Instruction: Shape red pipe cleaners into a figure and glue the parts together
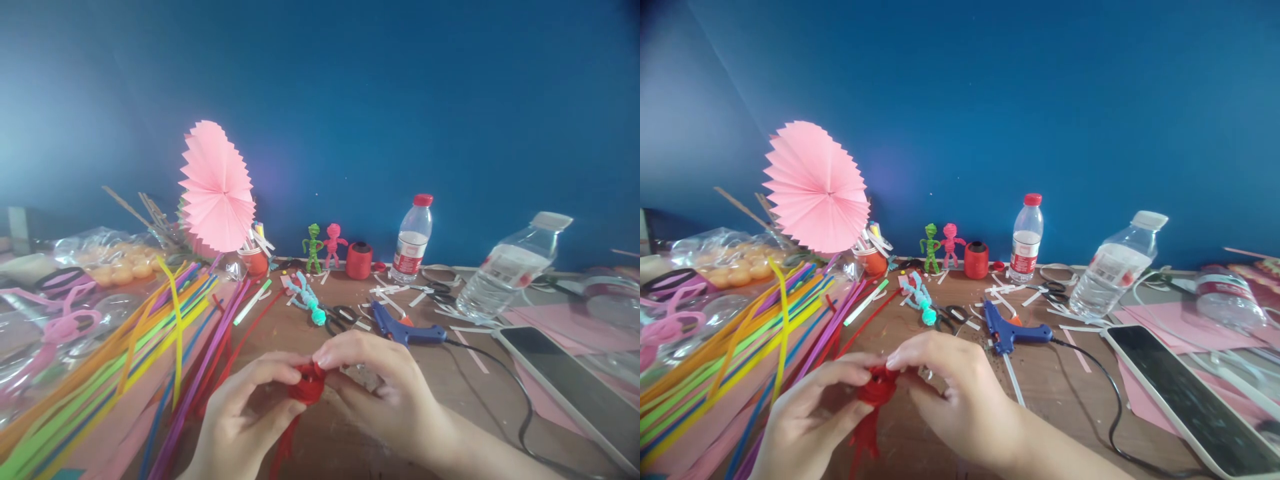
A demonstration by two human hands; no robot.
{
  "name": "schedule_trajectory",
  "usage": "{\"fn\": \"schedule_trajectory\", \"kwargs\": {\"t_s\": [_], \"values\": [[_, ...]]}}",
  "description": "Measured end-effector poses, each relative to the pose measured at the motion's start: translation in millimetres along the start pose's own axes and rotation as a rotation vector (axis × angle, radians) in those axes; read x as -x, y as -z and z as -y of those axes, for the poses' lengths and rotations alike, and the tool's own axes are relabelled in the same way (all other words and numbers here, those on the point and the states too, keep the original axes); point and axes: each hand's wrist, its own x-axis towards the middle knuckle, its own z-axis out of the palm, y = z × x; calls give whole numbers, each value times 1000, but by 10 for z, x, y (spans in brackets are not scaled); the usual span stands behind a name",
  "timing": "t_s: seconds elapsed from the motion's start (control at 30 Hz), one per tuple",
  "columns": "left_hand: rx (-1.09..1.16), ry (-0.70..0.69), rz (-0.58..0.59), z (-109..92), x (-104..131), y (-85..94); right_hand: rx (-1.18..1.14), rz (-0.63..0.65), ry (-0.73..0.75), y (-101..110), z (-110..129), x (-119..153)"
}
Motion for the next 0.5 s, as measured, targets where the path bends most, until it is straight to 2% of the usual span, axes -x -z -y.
{"fn": "schedule_trajectory", "kwargs": {"t_s": [0.13, 0.37, 0.5], "values": [[108, 80, -13, 30, 0, -11, -6, -10, -14, -4, 13, 1], [423, 326, -48, 66, -4, -52, -2, -1, -49, -3, 14, 9], [475, 370, -32, 79, 7, -39, 4, -7, -12, -10, 31, -7]]}}
